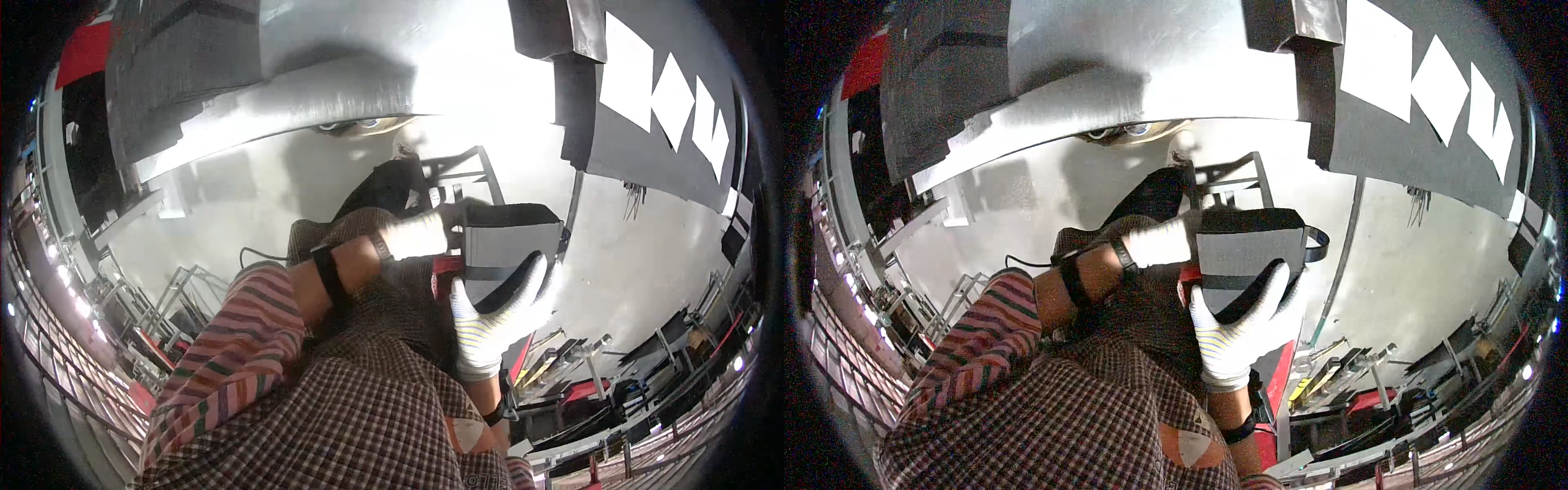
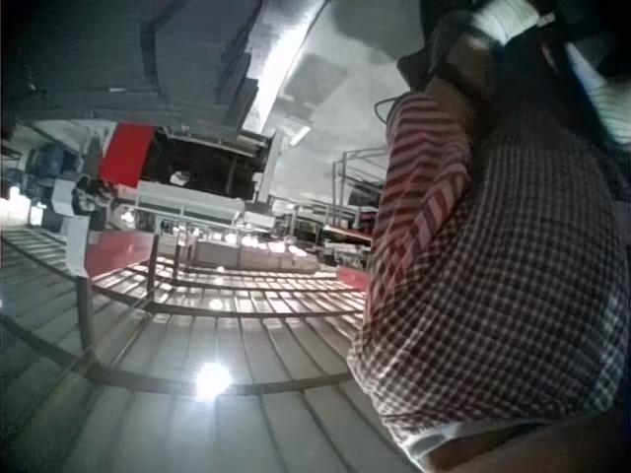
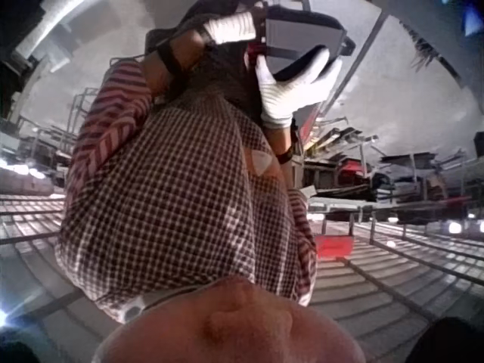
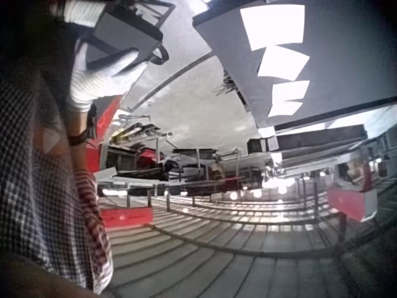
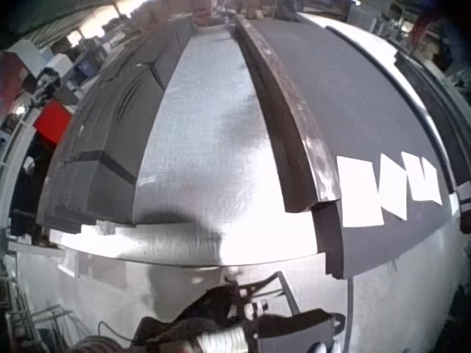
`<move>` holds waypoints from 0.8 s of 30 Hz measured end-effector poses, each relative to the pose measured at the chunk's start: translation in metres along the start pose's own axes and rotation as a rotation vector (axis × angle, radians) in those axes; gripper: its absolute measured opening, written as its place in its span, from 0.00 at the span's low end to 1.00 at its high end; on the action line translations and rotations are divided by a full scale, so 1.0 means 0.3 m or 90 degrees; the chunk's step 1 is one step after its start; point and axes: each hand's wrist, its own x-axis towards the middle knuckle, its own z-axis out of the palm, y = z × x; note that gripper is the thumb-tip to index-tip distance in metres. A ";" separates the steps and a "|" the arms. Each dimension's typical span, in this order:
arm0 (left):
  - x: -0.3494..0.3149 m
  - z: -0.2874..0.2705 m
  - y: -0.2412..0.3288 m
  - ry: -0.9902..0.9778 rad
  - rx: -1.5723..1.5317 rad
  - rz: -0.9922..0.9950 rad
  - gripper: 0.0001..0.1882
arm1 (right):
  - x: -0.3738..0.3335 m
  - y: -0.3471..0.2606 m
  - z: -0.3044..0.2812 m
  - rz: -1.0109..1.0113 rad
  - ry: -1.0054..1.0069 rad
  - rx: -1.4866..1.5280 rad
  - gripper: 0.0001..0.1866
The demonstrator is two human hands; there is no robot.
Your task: Apply adhesive tape or labels and stack black foam panels on a workbench.
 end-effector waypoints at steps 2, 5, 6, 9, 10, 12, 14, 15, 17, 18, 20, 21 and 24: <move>0.188 0.050 -0.047 0.071 -0.213 0.214 0.25 | -0.009 -0.007 0.004 0.010 -0.001 -0.017 0.56; 0.298 0.076 0.114 0.007 -0.167 0.262 0.26 | -0.006 -0.001 0.000 0.046 -0.024 0.006 0.56; 0.283 0.087 0.139 -0.077 -0.468 0.004 0.25 | -0.012 -0.005 0.010 0.049 -0.021 0.022 0.55; 0.209 0.060 -0.074 0.066 -0.290 -0.058 0.18 | -0.001 -0.014 -0.003 0.036 -0.004 0.029 0.54; 0.121 -0.001 -0.187 -0.047 -0.811 -0.007 0.18 | 0.006 -0.017 -0.006 0.029 0.001 0.036 0.54; -0.205 -0.077 -0.057 0.080 -0.140 -0.188 0.18 | 0.001 0.017 0.007 0.044 0.014 0.038 0.53; -0.359 -0.038 0.211 0.144 -0.158 -0.052 0.18 | 0.007 0.004 -0.007 0.031 0.020 0.028 0.52; -0.391 -0.005 0.369 0.151 -0.224 -0.123 0.19 | -0.001 -0.003 -0.018 0.035 0.014 -0.004 0.52; -0.308 0.050 0.503 0.103 0.170 0.082 0.21 | -0.019 0.019 0.001 0.014 0.055 0.027 0.52; -0.242 0.086 0.549 0.132 0.341 0.052 0.19 | 0.002 0.006 -0.030 0.026 0.031 0.080 0.53; -0.157 0.061 0.698 0.012 0.607 0.035 0.15 | 0.031 0.024 -0.119 0.000 0.049 0.182 0.53; -0.102 0.004 0.754 -0.141 0.691 -0.053 0.16 | 0.046 0.026 -0.156 -0.027 0.047 0.290 0.52; 0.076 -0.054 0.731 -0.093 0.492 -0.073 0.25 | 0.149 -0.029 -0.250 -0.248 -0.121 0.250 0.27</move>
